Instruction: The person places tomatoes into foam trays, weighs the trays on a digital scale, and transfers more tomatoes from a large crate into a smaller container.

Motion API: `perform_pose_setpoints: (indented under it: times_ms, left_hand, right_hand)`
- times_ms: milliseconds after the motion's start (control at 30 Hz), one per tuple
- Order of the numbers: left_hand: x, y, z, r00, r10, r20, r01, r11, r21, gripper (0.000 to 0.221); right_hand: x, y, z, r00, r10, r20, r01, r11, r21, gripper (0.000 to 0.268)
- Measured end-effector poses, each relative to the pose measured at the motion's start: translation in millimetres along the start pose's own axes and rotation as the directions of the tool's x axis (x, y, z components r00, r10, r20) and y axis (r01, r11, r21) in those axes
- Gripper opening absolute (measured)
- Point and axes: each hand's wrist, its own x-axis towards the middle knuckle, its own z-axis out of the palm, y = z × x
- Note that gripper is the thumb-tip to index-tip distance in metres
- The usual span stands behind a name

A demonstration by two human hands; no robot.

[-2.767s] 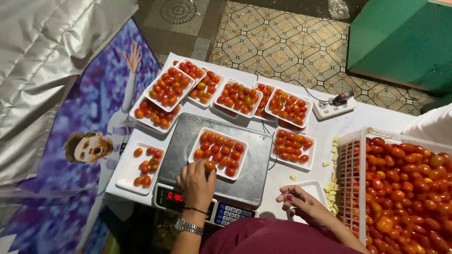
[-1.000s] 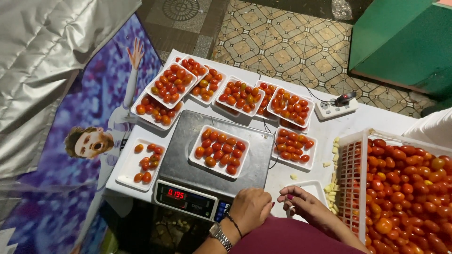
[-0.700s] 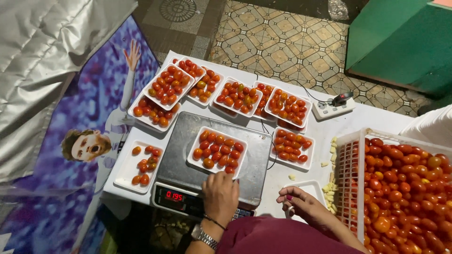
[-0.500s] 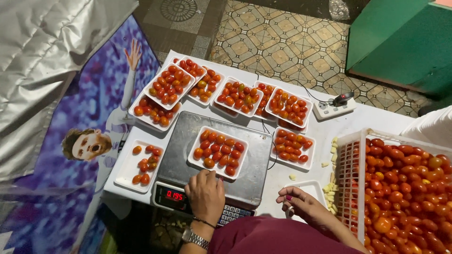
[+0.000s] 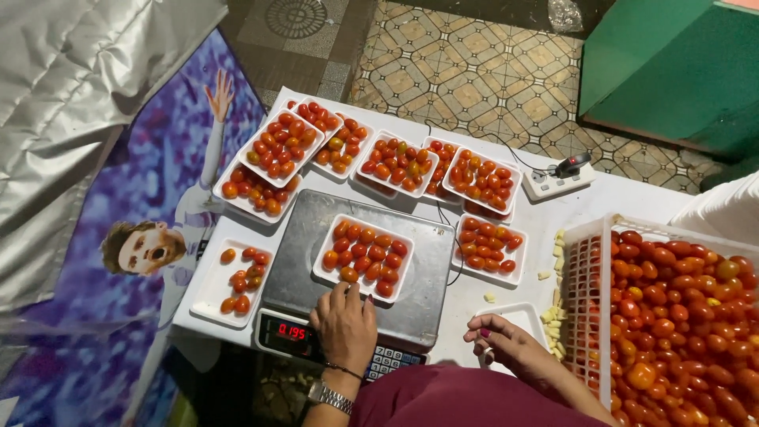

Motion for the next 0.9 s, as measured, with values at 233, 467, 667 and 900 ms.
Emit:
perform_pose_setpoints:
  times_ms: [233, 467, 667, 900]
  left_hand:
    - [4, -4, -7, 0.997, -0.012, -0.082, 0.012, 1.000, -0.004, 0.037]
    - [5, -5, -2, 0.996, 0.003, -0.089, -0.002, 1.000, 0.017, 0.043]
    - [-1, 10, -9, 0.996, 0.033, -0.077, -0.037, 0.998, -0.047, 0.040]
    - [-20, 46, -6, 0.904, 0.421, 0.071, -0.336, 0.804, -0.491, 0.012]
  right_hand:
    - [3, 4, -7, 0.998, -0.021, 0.057, 0.023, 0.999, -0.025, 0.029]
    - [3, 4, -5, 0.999, -0.022, 0.050, 0.023, 0.999, -0.025, 0.027]
    - [3, 0, -8, 1.000, -0.027, 0.013, 0.028, 0.998, -0.060, 0.028]
    - [-3, -24, -50, 0.971, -0.190, -0.145, 0.185, 0.982, -0.045, 0.033]
